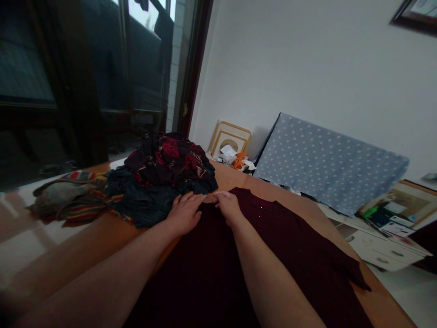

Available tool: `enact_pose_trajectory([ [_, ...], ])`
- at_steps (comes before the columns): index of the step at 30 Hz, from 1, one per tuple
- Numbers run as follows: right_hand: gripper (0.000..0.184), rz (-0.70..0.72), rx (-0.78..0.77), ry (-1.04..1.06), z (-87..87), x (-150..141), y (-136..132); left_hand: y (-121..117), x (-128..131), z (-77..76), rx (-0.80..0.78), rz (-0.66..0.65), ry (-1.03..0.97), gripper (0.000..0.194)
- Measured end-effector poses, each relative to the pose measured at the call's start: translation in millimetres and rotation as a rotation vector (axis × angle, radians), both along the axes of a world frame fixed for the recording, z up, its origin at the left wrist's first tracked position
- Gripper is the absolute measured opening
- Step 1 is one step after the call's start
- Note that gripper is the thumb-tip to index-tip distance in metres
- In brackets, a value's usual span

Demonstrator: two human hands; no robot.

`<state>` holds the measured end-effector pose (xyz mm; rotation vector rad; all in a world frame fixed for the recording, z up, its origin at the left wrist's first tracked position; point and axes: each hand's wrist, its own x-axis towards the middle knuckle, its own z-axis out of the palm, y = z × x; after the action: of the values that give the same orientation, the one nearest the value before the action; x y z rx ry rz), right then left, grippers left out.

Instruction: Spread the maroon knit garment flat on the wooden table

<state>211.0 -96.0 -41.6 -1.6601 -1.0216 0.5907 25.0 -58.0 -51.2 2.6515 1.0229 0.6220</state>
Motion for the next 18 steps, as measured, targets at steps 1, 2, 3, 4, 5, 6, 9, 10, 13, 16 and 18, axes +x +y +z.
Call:
enact_pose_trajectory([
  [1, 0.028, -0.067, 0.021, 0.039, -0.1, 7.2, -2.0, -1.0, 0.1, 0.3, 0.0, -0.033, 0.002, 0.062],
  [2, 0.028, -0.121, 0.032, 0.065, -1.3, 15.1, -3.8, -1.9, 0.0, 0.8, -0.001, -0.063, 0.009, 0.06],
  [3, 0.028, -0.158, 0.031, 0.078, -3.3, 23.5, -5.7, -2.6, -0.1, 1.4, -0.003, -0.084, 0.018, 0.057],
  [4, 0.027, -0.197, 0.032, 0.097, -6.1, 31.8, -7.6, -3.0, -0.4, 2.2, -0.004, -0.093, 0.025, 0.052],
  [5, 0.026, -0.233, 0.033, 0.119, -9.5, 39.7, -9.5, -3.1, -0.9, 3.1, -0.003, -0.089, 0.029, 0.047],
  [6, 0.025, -0.264, 0.036, 0.138, -13.1, 46.8, -11.3, -3.0, -1.3, 4.0, -0.001, -0.072, 0.028, 0.042],
  [9, 0.021, -0.322, 0.05, 0.17, -22.6, 61.9, -15.8, -1.9, -2.5, 6.6, 0.009, 0.003, 0.012, 0.032],
  [10, 0.021, -0.331, 0.053, 0.171, -24.7, 64.7, -16.4, -1.6, -2.7, 7.3, 0.014, 0.022, 0.009, 0.03],
  [13, 0.021, -0.324, 0.044, 0.135, -28.2, 69.1, -14.9, -2.3, -2.2, 8.8, 0.034, 0.052, 0.005, 0.031],
  [16, 0.028, -0.315, 0.024, 0.033, -28.0, 73.5, -10.6, -4.2, -1.0, 9.2, 0.055, 0.019, -0.014, 0.037],
  [18, 0.037, -0.31, 0.005, -0.07, -25.4, 78.8, -7.9, -5.0, -0.3, 8.4, 0.052, -0.037, -0.02, 0.039],
])
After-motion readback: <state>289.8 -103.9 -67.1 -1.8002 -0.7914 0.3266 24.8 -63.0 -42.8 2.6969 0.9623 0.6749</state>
